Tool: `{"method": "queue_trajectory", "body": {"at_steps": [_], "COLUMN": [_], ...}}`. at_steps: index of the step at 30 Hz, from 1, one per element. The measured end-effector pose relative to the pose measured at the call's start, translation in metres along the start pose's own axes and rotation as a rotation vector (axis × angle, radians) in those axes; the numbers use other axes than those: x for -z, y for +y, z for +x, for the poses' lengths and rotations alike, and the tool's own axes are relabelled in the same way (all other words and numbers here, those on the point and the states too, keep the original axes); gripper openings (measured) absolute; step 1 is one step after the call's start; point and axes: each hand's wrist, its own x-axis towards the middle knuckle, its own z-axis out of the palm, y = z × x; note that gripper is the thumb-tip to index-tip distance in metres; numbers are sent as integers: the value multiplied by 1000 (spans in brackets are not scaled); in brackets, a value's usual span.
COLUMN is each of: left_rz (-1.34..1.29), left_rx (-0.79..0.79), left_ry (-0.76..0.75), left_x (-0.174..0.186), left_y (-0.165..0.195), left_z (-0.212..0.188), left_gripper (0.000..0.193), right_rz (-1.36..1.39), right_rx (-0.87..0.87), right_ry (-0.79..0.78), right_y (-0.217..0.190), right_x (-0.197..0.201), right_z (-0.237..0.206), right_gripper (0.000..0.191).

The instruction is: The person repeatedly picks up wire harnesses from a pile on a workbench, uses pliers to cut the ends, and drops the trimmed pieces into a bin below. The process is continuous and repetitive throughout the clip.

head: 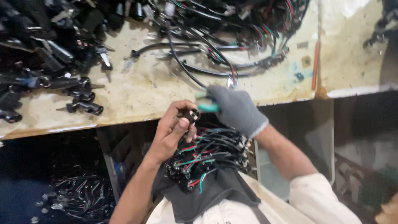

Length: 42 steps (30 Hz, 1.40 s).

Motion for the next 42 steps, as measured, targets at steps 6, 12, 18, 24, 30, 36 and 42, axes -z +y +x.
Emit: {"method": "queue_trajectory", "body": {"at_steps": [6, 12, 18, 24, 30, 36, 42], "left_rz": [124, 526, 734, 704, 778, 598, 532], "left_rx": [196, -80, -291, -323, -309, -377, -302], "left_ry": [38, -5, 127, 108, 156, 95, -14], "left_x": [-11, -24, -36, -28, -30, -25, -37], "left_y": [12, 23, 28, 26, 15, 9, 9], "left_z": [-15, -9, -9, -18, -17, -25, -27], "left_gripper": [32, 24, 25, 26, 25, 27, 33], "right_rz": [207, 179, 696, 818, 861, 1927, 2271], "right_rx": [67, 626, 126, 174, -203, -16, -33], "right_ry": [-1, -40, 244, 364, 254, 649, 419], "right_y": [-24, -24, -45, -64, -58, -73, -61], "right_x": [15, 10, -3, 17, -3, -7, -26], "right_z": [-20, -30, -38, -53, -49, -53, -40], "right_gripper": [15, 17, 17, 22, 19, 24, 6]}}
